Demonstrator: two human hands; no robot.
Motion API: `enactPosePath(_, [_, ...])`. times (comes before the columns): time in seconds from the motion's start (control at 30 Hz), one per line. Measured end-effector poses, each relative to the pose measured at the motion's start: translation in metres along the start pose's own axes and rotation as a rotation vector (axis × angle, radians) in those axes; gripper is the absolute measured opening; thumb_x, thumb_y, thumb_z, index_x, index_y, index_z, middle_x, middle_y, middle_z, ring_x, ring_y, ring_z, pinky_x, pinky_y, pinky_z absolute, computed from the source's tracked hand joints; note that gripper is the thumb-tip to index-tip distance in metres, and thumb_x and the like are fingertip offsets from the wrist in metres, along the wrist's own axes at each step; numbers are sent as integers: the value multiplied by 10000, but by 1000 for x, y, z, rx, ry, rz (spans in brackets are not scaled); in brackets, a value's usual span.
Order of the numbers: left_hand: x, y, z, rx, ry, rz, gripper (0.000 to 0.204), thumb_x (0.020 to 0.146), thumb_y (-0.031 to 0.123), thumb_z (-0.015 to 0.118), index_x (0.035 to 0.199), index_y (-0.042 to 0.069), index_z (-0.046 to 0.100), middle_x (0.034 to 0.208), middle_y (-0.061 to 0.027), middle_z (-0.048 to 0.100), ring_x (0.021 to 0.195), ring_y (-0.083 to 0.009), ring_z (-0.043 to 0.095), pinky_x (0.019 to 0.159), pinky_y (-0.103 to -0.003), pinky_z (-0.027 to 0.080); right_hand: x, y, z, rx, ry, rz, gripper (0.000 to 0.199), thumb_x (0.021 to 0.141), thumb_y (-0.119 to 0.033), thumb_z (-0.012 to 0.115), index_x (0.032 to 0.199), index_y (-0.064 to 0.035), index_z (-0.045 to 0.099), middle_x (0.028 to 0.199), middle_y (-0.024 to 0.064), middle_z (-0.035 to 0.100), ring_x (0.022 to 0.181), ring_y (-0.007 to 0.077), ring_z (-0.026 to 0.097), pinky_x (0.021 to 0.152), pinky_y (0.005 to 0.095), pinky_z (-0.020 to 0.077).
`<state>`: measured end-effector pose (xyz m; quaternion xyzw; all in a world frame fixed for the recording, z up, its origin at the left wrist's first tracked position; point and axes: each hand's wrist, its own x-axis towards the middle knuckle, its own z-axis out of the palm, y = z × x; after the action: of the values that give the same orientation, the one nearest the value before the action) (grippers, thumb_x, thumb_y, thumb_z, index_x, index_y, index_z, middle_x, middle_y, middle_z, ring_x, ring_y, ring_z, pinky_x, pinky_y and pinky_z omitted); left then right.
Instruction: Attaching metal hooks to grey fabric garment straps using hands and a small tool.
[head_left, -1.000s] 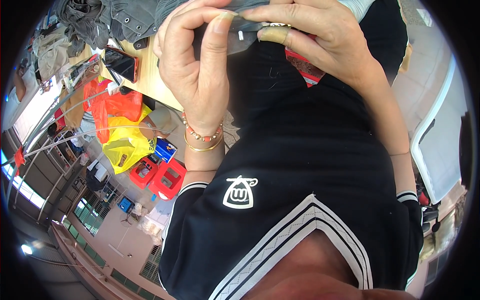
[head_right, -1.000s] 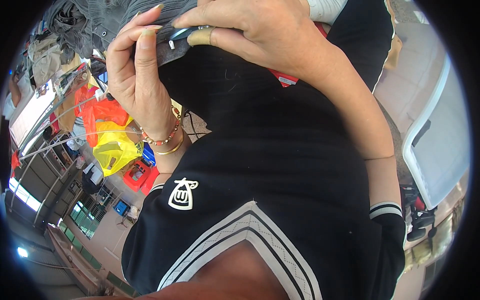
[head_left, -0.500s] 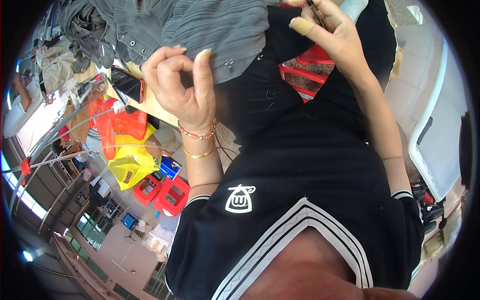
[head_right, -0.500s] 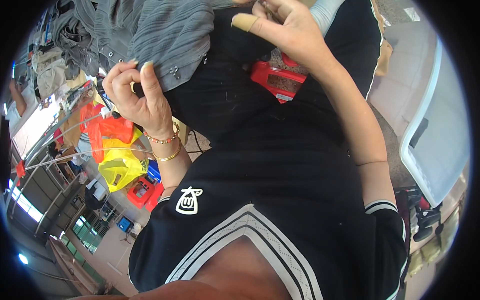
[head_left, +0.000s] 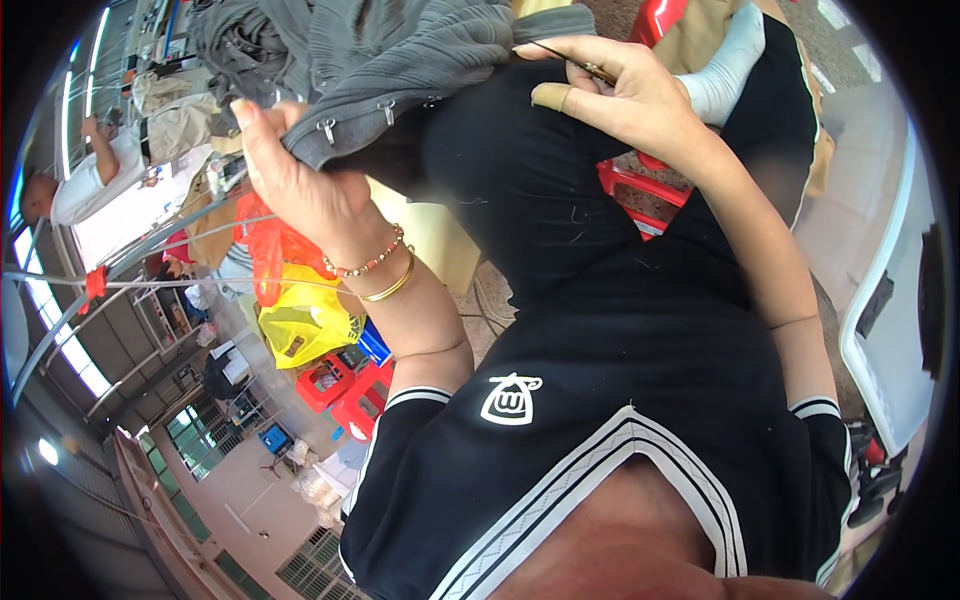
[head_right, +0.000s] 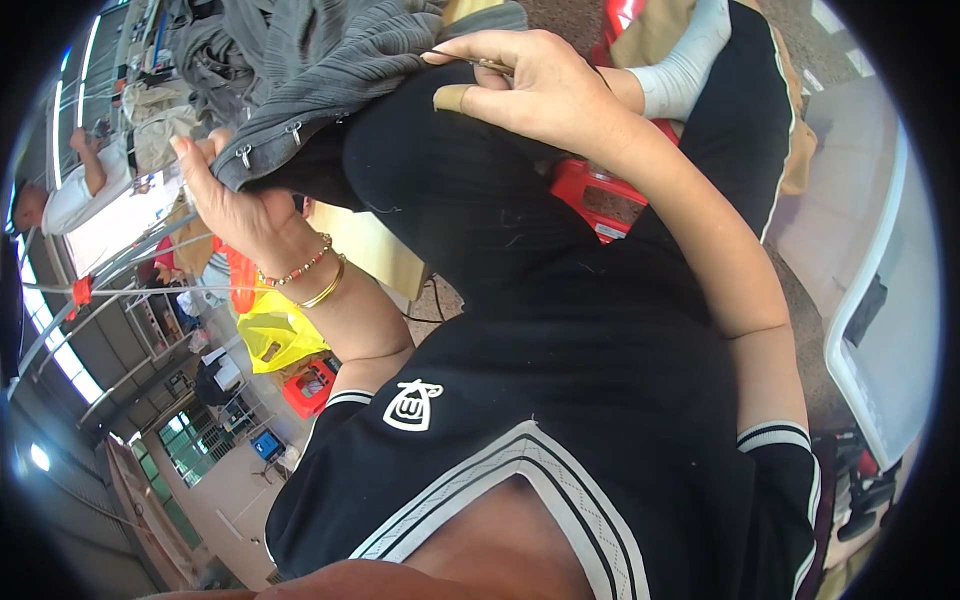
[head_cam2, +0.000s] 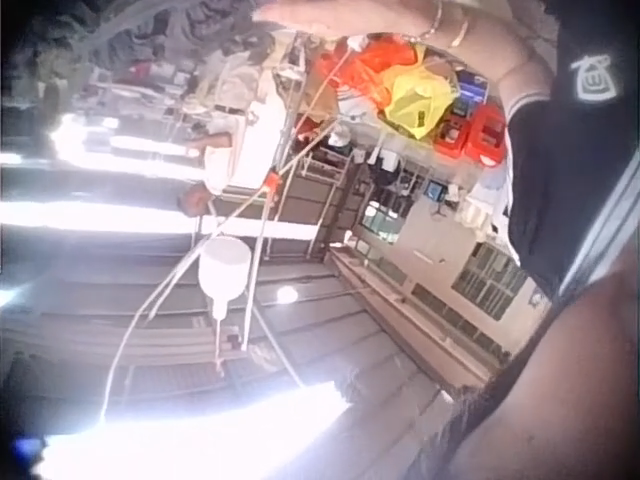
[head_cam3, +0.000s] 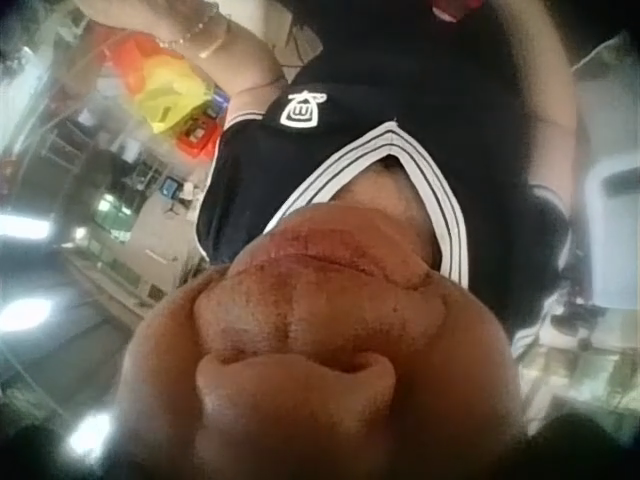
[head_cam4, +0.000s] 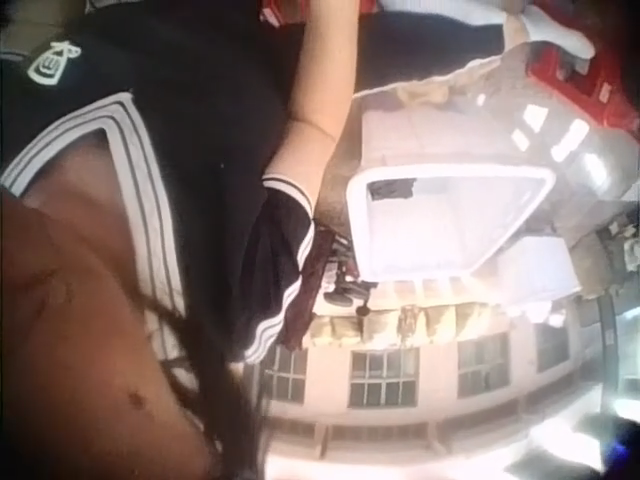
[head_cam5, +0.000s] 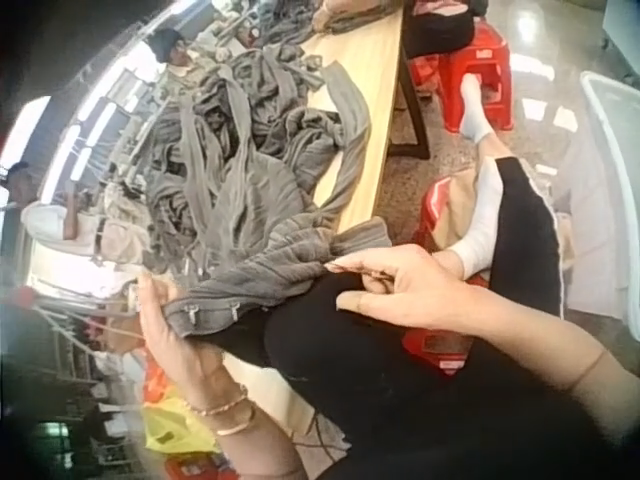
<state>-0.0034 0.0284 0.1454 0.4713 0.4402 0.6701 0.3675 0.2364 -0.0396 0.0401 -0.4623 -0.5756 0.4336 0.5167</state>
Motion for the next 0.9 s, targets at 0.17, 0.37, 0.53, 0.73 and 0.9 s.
enactPosePath(0.17, [18, 20, 21, -192, -200, -52, 386, 1004, 330, 616, 709, 130, 468, 660, -3, 449, 614, -103, 432, 576, -273, 398, 32, 3, 13, -156, -10, -46, 623, 798, -374, 787, 1302, -41, 634, 588, 8, 451, 548, 89, 458, 556, 282, 417])
enactPosePath(0.37, [40, 46, 19, -255, -152, -68, 344, 988, 331, 634, 765, 136, 458, 648, -12, 459, 612, -130, 470, 582, -293, 450, 61, -26, 27, -15, -72, 9, 646, 775, -265, 830, 1316, -1, 596, 882, 65, 632, 840, 153, 607, 769, 276, 503])
enactPosePath(0.53, [37, 63, 29, -188, -69, 44, 371, 1006, 346, 590, 728, 141, 456, 655, -34, 480, 642, -165, 498, 652, -358, 488, 80, -28, 41, 15, -40, -23, 571, 754, -232, 825, 1262, -57, 634, 958, 113, 676, 924, 215, 662, 832, 330, 533])
enactPosePath(0.73, [40, 72, 20, -404, -200, -59, 428, 1012, 367, 572, 666, 142, 456, 646, -40, 491, 639, -185, 511, 664, -377, 489, 108, -20, 61, -36, 20, -193, 427, 769, -199, 793, 1139, -26, 671, 958, 166, 713, 909, 279, 699, 819, 371, 540])
enactPosePath(0.9, [47, 80, -1, -395, -198, 23, 354, 1034, 372, 481, 1089, 27, 423, 825, -116, 622, 856, -253, 615, 837, -467, 493, 116, -33, 52, 186, -210, -64, 194, 851, -145, 726, 982, -4, 697, 695, 62, 663, 553, 154, 599, 524, 321, 474])
